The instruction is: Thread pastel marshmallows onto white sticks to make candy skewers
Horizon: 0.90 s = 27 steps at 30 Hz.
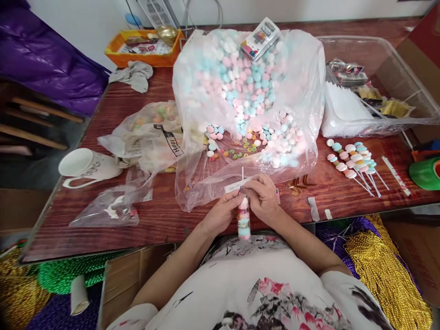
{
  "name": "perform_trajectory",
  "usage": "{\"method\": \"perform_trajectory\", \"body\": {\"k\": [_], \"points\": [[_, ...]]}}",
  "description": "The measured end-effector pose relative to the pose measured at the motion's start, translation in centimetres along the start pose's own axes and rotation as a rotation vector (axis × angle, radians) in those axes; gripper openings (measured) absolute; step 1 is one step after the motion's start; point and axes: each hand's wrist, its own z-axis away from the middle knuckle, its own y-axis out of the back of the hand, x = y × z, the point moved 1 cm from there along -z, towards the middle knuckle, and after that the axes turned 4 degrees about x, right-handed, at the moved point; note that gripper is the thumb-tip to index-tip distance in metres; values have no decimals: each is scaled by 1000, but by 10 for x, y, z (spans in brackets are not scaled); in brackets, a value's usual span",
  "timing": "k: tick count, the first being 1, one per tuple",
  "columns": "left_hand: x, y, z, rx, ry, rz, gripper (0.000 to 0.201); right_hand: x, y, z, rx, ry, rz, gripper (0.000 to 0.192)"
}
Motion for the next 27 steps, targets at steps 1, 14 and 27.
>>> {"method": "perform_trajectory", "body": {"k": [1,14,27], "points": [[2,0,-1,-4,21,35,32,0,5,-3,-24,28,43,20],[9,6,3,-586,189,-600,36,-3,48,11,-583,584,517,15],[13,0,1,-346,85,-902,35,-10,59,36,-412,351,497,28]]}}
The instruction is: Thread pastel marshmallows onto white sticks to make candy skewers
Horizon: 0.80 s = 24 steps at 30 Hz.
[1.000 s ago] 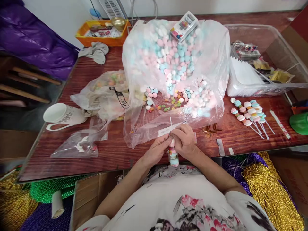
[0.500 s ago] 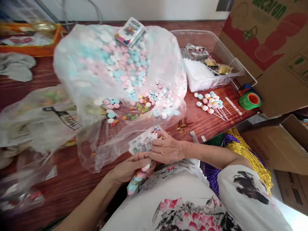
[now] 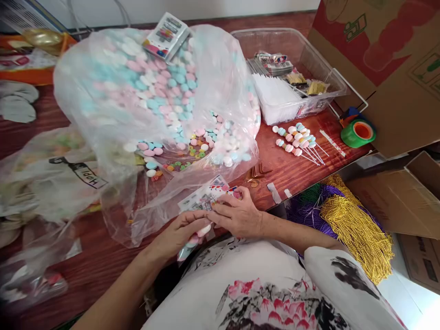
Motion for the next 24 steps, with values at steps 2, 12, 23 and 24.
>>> {"method": "perform_trajectory", "body": {"k": [2,12,23,24], "points": [[1,0,-1,-131,85,103,38,1,-4,5,-10,64,-38,19],[-6,-24,3,343,-484,-810,29,14,6,7,-226,-442,-271,23],[-27,-17,-4,402,-163,106,26,71,-2,9,-151,-470,365,16],[-28,-17,-3,407,-139,163,26,71,-3,8,-171,-465,378,16]]}}
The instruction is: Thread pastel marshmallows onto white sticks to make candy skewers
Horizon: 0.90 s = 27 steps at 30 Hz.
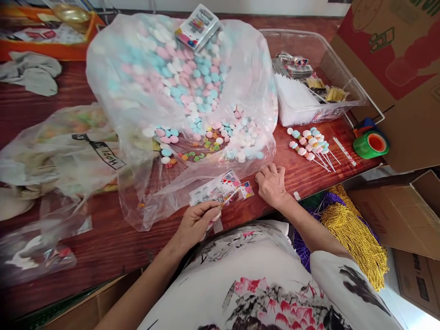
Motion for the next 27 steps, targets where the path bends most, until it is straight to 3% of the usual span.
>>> {"method": "perform_trajectory", "body": {"k": [4,11,19,21,24,27], "points": [[-1,3,5,26,53,82,26,3,2,1,-20,43,1,16],[-7,1,9,66,106,148,27,13,9,11,117,-14,-177,15],[-9,-9,10,55,49,110,26,8,4,1,-14,39,-77,17],[-8,-6,11,65,57,115,26,13,14,2,38,9,-183,15],[-6,-5,10,55,77,139,27,17,33,8,134,-49,-519,14],[-1,-14,4,19,70,168,27,1,46,17,161,-79,-885,13]]}}
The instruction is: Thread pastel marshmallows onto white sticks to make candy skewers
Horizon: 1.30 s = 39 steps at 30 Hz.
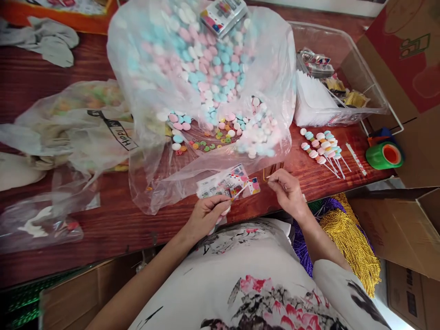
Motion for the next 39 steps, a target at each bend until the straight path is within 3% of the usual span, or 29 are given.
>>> {"method": "perform_trajectory", "body": {"k": [2,5,9,13,17,20,22,25,27,31,33,36,37,39], "points": [[3,-10,-4,-26,-14,21,26,-15,-15,9,-14,20,-115,12],[6,-21,-8,-39,-49,88,24,-31,-45,23,-55,141,-80,25],[9,-16,-2,3,-91,114,20,-32,-72,31,-40,165,-9,36],[7,-5,7,20,-99,65,18,-30,-80,25,-90,99,-88,35],[2,-1,9,58,-104,97,29,-33,-85,23,-138,57,-133,34],[-2,1,8,95,-102,126,33,-34,-86,28,-98,20,-193,39],[-2,3,8,116,-113,111,32,-34,-86,32,6,-55,-268,43],[3,6,8,137,-182,52,30,-32,-87,33,45,-217,-370,19],[8,6,7,141,-259,15,30,-31,-89,31,-36,-341,-463,7],[21,5,7,120,-420,-70,26,-21,-90,20,-204,-603,-717,17],[28,7,8,79,-474,-136,25,-16,-87,12,-353,-647,-788,21],[36,11,9,-59,-470,-239,27,-13,-79,2,-642,-487,-733,24],[38,13,9,-121,-430,-246,27,-14,-76,0,-693,-338,-643,23],[39,17,8,-254,-256,-179,28,-19,-69,-2,-685,99,-372,17]]}}
